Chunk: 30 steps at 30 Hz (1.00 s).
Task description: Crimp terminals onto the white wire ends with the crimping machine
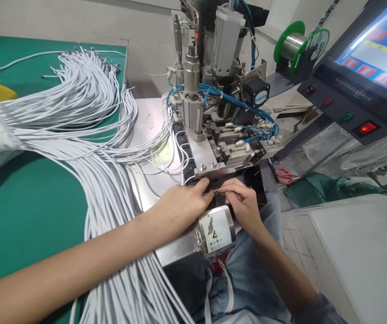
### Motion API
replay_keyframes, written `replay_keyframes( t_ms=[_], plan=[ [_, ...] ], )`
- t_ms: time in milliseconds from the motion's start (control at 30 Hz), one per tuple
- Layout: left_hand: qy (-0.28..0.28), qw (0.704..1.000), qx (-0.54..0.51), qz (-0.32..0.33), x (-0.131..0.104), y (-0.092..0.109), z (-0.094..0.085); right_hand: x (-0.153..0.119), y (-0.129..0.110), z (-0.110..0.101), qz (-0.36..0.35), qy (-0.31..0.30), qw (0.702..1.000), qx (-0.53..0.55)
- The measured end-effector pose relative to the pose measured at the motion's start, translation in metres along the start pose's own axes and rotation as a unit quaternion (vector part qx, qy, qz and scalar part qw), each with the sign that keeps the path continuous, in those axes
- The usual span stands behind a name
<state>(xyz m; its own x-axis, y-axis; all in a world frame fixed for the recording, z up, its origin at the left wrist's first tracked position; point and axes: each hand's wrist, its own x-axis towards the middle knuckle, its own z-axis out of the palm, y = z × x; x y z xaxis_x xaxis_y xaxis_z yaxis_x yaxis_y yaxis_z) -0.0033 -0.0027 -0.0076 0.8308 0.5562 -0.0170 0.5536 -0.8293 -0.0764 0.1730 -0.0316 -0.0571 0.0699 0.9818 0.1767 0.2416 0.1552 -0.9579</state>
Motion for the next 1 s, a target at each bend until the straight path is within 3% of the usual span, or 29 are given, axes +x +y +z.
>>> replay_keyframes(
  t_ms=[200,633,867,933,1000],
  plan=[
    [-0.004,1.0,-0.022,-0.01,0.001,0.001,-0.002,0.002,0.003,0.002,0.049,0.03,0.998,-0.003],
    [-0.03,0.998,-0.043,-0.021,0.003,0.001,-0.007,0.015,0.01,0.008,0.156,-0.076,0.98,0.096],
    [-0.055,0.995,-0.012,-0.079,-0.003,0.003,-0.025,0.015,0.025,0.014,0.111,-0.088,0.987,0.077],
    [-0.061,0.994,0.002,-0.091,-0.005,0.002,-0.027,0.015,0.022,0.01,0.087,-0.062,0.994,0.036],
    [-0.06,0.994,0.01,-0.093,-0.006,0.002,-0.027,0.006,0.011,0.005,0.059,0.006,0.998,-0.009]
  ],
)
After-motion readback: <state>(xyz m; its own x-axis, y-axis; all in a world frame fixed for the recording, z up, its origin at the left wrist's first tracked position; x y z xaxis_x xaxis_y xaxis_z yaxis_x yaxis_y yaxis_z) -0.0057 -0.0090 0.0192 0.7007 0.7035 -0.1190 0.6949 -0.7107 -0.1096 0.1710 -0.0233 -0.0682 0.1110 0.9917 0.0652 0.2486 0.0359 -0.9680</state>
